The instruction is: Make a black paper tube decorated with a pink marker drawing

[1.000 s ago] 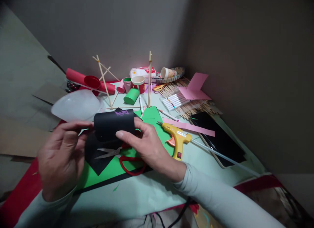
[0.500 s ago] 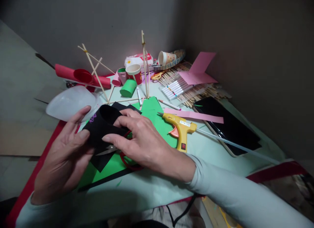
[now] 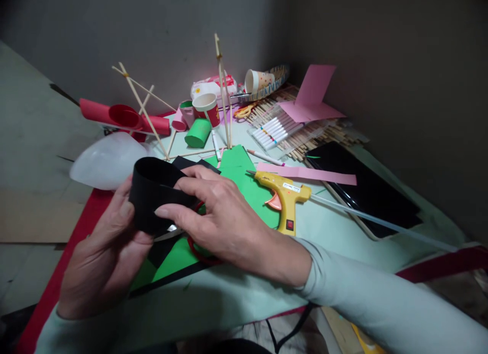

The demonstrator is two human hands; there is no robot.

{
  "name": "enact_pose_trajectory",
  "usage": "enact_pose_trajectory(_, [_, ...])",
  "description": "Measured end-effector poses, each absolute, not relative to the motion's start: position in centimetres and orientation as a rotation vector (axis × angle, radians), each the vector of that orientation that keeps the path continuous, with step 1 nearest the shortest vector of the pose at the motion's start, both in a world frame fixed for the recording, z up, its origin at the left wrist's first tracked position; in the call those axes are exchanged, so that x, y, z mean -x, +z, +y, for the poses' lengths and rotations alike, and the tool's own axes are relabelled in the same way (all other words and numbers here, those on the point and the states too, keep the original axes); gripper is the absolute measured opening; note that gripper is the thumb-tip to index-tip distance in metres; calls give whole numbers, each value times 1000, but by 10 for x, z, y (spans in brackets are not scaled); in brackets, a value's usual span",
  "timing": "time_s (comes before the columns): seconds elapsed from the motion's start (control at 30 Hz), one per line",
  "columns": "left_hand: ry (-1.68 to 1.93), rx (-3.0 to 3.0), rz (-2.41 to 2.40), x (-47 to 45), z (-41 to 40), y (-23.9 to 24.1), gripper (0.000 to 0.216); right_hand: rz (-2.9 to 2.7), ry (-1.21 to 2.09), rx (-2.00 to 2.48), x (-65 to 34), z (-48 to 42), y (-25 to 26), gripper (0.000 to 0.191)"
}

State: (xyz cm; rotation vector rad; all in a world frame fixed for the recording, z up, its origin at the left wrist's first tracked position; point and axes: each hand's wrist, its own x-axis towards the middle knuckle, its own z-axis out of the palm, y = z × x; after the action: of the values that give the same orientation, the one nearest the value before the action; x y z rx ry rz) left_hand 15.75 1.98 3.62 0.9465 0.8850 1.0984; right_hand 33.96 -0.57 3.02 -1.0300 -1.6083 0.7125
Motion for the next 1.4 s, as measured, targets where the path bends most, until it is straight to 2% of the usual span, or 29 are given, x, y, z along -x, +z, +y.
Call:
enact_pose_trajectory(0.1, [1087, -973, 838, -158, 19, 34, 45, -1612, 674, 1046, -340, -5, 30, 18])
enact_pose_trajectory(0.27, [1091, -1006, 863, -162, 19, 32, 66, -1619, 677, 1051, -338, -5, 28, 17])
enact_pose_trajectory(0.53, [1114, -944, 958, -157, 24, 35, 64, -1596, 531, 1121, -343, -10, 38, 18])
enact_pose_trajectory(0.7, [1184, -923, 948, -158, 23, 41, 67, -1567, 371, 1122, -343, -12, 42, 9])
enact_pose_trajectory(0.9, [1193, -1086, 900, -161, 22, 36, 72, -1594, 537, 1116, -339, -10, 33, 9])
enact_pose_trajectory(1.17, [1233, -1210, 832, -155, 28, 27, 80, -1263, 1027, 1170, -335, -6, 24, 18])
enact_pose_trajectory(1.27, [1266, -1208, 902, -151, 32, 31, 71, -1090, 1132, 1118, -335, -3, 17, 23])
enact_pose_trajectory(1.4, [1504, -1171, 1002, -145, 39, 35, 35, -865, 1209, 1040, -337, 2, 11, 27])
